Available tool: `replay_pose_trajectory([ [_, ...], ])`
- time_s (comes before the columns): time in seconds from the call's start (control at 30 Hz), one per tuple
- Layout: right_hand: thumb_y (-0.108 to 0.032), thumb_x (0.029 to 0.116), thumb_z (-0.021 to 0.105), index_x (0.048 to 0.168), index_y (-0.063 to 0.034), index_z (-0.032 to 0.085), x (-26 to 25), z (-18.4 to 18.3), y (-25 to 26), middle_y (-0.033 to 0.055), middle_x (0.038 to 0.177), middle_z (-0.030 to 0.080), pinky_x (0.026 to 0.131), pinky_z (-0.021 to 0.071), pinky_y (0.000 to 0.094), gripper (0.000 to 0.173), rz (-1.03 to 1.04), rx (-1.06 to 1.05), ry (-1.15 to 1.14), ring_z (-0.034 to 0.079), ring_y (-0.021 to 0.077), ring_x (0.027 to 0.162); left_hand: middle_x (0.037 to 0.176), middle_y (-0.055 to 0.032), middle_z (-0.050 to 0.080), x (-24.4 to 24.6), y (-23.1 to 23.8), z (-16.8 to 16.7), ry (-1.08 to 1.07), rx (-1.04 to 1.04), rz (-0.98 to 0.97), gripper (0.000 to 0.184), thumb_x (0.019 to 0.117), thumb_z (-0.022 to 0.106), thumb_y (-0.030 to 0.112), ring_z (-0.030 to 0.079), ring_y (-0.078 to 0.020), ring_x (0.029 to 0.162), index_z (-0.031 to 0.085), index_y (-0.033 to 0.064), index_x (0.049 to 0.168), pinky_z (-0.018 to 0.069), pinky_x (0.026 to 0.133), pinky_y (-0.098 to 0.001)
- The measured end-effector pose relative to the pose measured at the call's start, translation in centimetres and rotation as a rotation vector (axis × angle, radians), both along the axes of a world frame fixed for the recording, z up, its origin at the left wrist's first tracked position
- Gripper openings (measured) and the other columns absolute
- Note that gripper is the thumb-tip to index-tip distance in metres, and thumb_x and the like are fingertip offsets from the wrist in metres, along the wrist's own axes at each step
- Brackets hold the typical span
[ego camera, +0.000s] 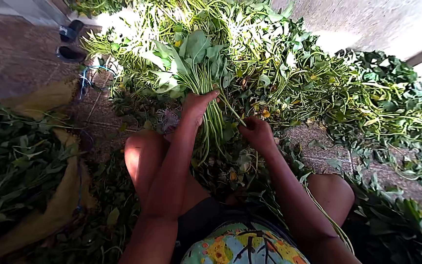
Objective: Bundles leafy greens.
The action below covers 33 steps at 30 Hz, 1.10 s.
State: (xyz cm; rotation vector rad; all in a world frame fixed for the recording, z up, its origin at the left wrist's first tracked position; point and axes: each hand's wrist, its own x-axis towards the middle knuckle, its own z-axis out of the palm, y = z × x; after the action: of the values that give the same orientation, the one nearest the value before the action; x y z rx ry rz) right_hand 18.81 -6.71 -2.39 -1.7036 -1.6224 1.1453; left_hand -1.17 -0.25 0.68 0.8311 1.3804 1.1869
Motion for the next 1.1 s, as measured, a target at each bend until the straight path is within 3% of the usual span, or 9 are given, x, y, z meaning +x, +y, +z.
replay_pose_trajectory([
  [0.17, -0.013, 0.1001, 0.063, 0.113, 0.0001, 0.064, -1.3, 1.0, 0.7, 0.0148, 0.092, 0.069, 0.062, 0.0569, 0.0442, 0.019, -0.128, 0.064, 0.033, 0.065, 0.0225, 0.065, 0.091, -0.0071, 0.072, 0.6, -0.2, -0.7, -0.105, -0.034, 0.099, 0.02, 0.0932, 0.074, 0.007, 0.069, -0.0143, 0.075, 0.068, 0.0031, 0.112, 0.0593, 0.072, -0.0294],
  [0.33, -0.01, 0.0973, 0.065, 0.109, 0.0011, 0.065, -2.4, 1.1, 1.4, 0.0163, 0.089, 0.068, 0.065, 0.0556, 0.0493, 0.016, -0.229, 0.145, -0.032, 0.066, 0.0276, 0.069, 0.087, -0.0062, 0.071, 0.3, 0.0, -0.6, -0.068, -0.042, 0.182, 0.017, 0.0936, 0.073, 0.007, 0.068, -0.0128, 0.072, 0.067, 0.0031, 0.108, 0.0586, 0.071, -0.0282],
  [0.5, -0.01, 0.0981, 0.065, 0.116, 0.0004, 0.063, -1.6, 1.0, 1.5, 0.0177, 0.094, 0.068, 0.065, 0.0569, 0.0506, 0.021, -0.334, 0.136, -0.005, 0.067, 0.0292, 0.07, 0.085, -0.0051, 0.071, -1.0, 0.2, -0.2, -0.02, -0.032, 0.273, 0.016, 0.0934, 0.074, 0.009, 0.068, -0.0123, 0.072, 0.068, 0.0039, 0.107, 0.0582, 0.071, -0.0283],
  [0.67, -0.002, 0.0933, 0.067, 0.104, 0.0056, 0.067, -3.3, 1.0, 0.9, 0.0227, 0.096, 0.067, 0.072, 0.0553, 0.0512, 0.013, -0.202, 0.371, -0.114, 0.067, 0.0349, 0.082, 0.091, -0.0071, 0.071, 0.5, -1.0, 0.2, -0.037, -0.063, 0.071, 0.022, 0.0935, 0.074, 0.009, 0.069, -0.0141, 0.076, 0.066, 0.0018, 0.112, 0.0596, 0.073, -0.0295],
  [0.73, -0.001, 0.0924, 0.068, 0.103, 0.0052, 0.069, -4.4, 0.9, 0.6, 0.0251, 0.102, 0.068, 0.074, 0.0576, 0.0542, 0.013, -0.111, 0.429, -0.163, 0.069, 0.0393, 0.086, 0.095, -0.0079, 0.072, 1.2, -1.5, 0.2, 0.014, -0.128, -0.027, 0.031, 0.0916, 0.078, 0.017, 0.07, -0.0143, 0.084, 0.065, 0.0015, 0.116, 0.0585, 0.079, -0.0315],
  [0.83, -0.004, 0.0945, 0.066, 0.106, 0.0045, 0.068, -5.4, 1.4, 0.4, 0.0263, 0.106, 0.067, 0.07, 0.0576, 0.0555, 0.014, -0.032, 0.411, -0.22, 0.07, 0.041, 0.084, 0.117, -0.0138, 0.068, 1.1, -1.4, -0.3, -0.012, -0.203, -0.093, 0.049, 0.0892, 0.081, 0.021, 0.065, -0.0195, 0.108, 0.06, -0.0011, 0.128, 0.0537, 0.096, -0.0398],
  [1.0, -0.005, 0.0924, 0.067, 0.105, 0.0034, 0.065, -4.9, 2.4, 0.0, 0.0242, 0.102, 0.066, 0.067, 0.0566, 0.0547, 0.016, 0.016, 0.388, -0.2, 0.069, 0.0388, 0.081, 0.103, -0.0079, 0.069, 0.0, -1.2, 0.2, -0.232, -0.145, -0.168, 0.034, 0.0937, 0.07, 0.006, 0.068, -0.0142, 0.088, 0.062, 0.0031, 0.127, 0.059, 0.08, -0.0303],
  [1.1, -0.005, 0.0933, 0.067, 0.107, 0.0047, 0.067, -4.5, 2.6, -0.8, 0.0227, 0.096, 0.068, 0.071, 0.0565, 0.0529, 0.016, 0.015, 0.309, -0.185, 0.069, 0.0367, 0.082, 0.096, -0.008, 0.069, -0.1, -1.2, 0.3, -0.197, -0.13, -0.083, 0.031, 0.0911, 0.071, 0.001, 0.067, -0.0146, 0.08, 0.064, 0.0023, 0.121, 0.0587, 0.073, -0.0289],
])
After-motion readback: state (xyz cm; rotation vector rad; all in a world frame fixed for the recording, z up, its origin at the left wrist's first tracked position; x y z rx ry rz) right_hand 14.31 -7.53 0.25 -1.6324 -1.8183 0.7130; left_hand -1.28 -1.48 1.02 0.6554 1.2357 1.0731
